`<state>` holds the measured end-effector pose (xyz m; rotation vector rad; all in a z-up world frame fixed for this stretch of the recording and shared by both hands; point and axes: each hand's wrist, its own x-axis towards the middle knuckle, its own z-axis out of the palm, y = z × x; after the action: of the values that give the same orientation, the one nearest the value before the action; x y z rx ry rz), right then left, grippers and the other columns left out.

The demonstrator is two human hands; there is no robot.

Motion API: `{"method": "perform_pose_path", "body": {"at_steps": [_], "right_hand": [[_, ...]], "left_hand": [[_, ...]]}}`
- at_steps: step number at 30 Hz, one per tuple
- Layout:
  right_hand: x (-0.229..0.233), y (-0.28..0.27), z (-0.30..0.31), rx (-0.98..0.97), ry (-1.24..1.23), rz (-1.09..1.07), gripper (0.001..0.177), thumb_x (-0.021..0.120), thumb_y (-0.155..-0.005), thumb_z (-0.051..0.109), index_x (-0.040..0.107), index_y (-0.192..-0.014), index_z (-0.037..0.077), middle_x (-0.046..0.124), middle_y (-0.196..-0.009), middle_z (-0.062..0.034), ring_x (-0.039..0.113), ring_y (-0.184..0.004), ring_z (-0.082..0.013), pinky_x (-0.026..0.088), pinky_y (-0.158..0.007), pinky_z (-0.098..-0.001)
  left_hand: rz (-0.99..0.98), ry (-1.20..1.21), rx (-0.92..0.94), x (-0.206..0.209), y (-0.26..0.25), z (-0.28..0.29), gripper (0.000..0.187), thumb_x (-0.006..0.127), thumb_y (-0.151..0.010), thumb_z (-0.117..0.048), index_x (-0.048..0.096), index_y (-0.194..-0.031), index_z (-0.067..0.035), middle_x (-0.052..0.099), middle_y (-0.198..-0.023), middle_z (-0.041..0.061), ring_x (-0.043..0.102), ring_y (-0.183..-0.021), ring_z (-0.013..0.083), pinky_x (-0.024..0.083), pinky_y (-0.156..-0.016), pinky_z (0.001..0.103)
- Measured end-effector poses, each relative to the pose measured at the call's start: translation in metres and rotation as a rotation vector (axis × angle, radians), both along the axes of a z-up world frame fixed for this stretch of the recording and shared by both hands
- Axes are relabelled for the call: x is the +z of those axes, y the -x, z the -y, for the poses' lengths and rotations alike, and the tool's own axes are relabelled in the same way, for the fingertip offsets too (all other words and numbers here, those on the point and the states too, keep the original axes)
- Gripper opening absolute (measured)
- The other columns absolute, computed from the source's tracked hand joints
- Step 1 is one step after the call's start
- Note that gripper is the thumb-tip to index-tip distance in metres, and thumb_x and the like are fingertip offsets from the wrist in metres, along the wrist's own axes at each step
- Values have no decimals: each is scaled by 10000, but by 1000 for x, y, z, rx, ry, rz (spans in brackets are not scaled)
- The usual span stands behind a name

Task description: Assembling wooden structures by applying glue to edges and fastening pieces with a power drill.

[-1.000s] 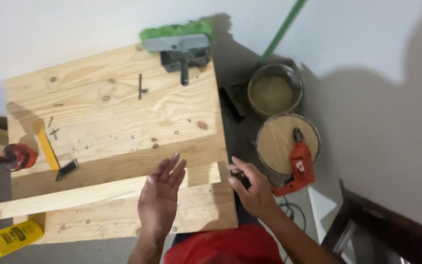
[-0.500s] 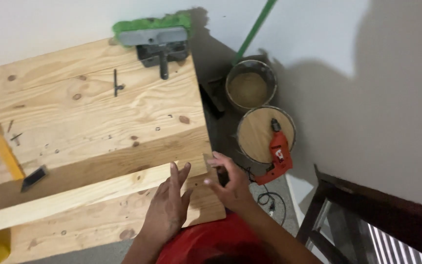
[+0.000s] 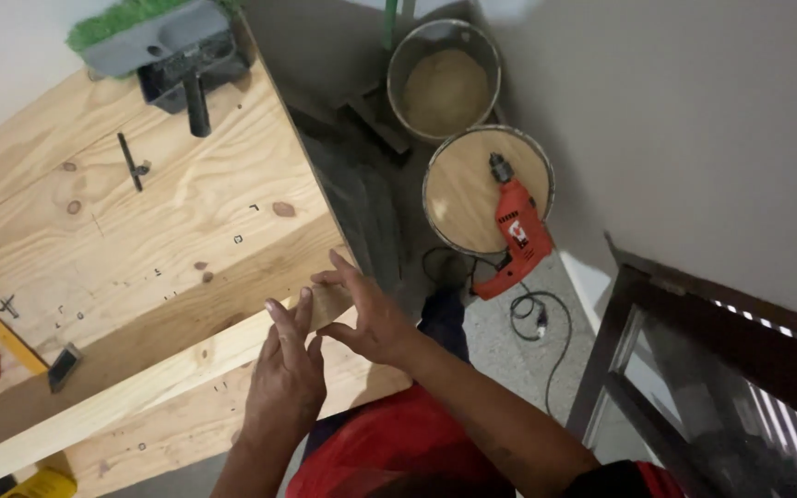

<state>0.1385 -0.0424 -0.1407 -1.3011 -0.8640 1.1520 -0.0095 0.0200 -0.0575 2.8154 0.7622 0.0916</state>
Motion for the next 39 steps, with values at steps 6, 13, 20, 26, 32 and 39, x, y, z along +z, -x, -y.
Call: {"method": "perform_pose_path", "body": {"at_steps": [6,13,20,26,32,39], "right_hand": [[-12,4,-2,-66,-146,95,900,662,-945,472,227,-1596,28,608,-1435,-115,582,-1352,-304,402,-1169,-474],[-17,3,-2,-48,-176,97,913,634,-946,514,232,-1595,13,605,-1441,-133,570,-1369,-319,387,-1160,-482],[-15,1,-3,-65,-230,129,897,524,-993,569,234,-1570,-53,615,-1401,-192,595,-1328,-354,421,-1134,-499],[-20,1,-3,-61,-260,168,981,304,-1013,727,124,-1611,-29,603,-1413,-159,589,-1326,-335,392,-1154,-503],[-21,3,-3,-42,-249,170,953,303,-1025,710,79,-1623,2,611,-1400,-176,604,-1297,-353,384,-1149,-512],[-22,5,0,-86,-259,192,853,452,-1024,593,244,-1588,-12,598,-1425,-129,596,-1337,-311,421,-1110,-488]], "left_hand": [[-104,-43,13,5,-10,1,749,560,-1025,-61,62,-1525,189,525,-1563,141,588,-1214,454,600,-868,484],[-144,32,80,3,-9,5,834,507,-1022,-13,-120,-1560,108,477,-1598,193,513,-1270,520,556,-896,560],[-387,-195,48,-3,-10,16,810,551,-923,85,68,-1569,153,508,-1543,258,512,-1373,437,565,-902,508],[-428,-308,68,-5,-20,19,702,556,-973,-74,226,-1543,170,621,-1323,294,594,-1300,374,578,-943,437],[-668,-727,-82,27,-47,25,508,555,-935,-197,561,-1410,-18,683,-1360,182,658,-1162,211,536,-780,274],[-724,-439,17,32,-7,20,608,481,-954,-209,446,-1516,22,641,-1400,185,654,-1230,325,556,-908,412]]}}
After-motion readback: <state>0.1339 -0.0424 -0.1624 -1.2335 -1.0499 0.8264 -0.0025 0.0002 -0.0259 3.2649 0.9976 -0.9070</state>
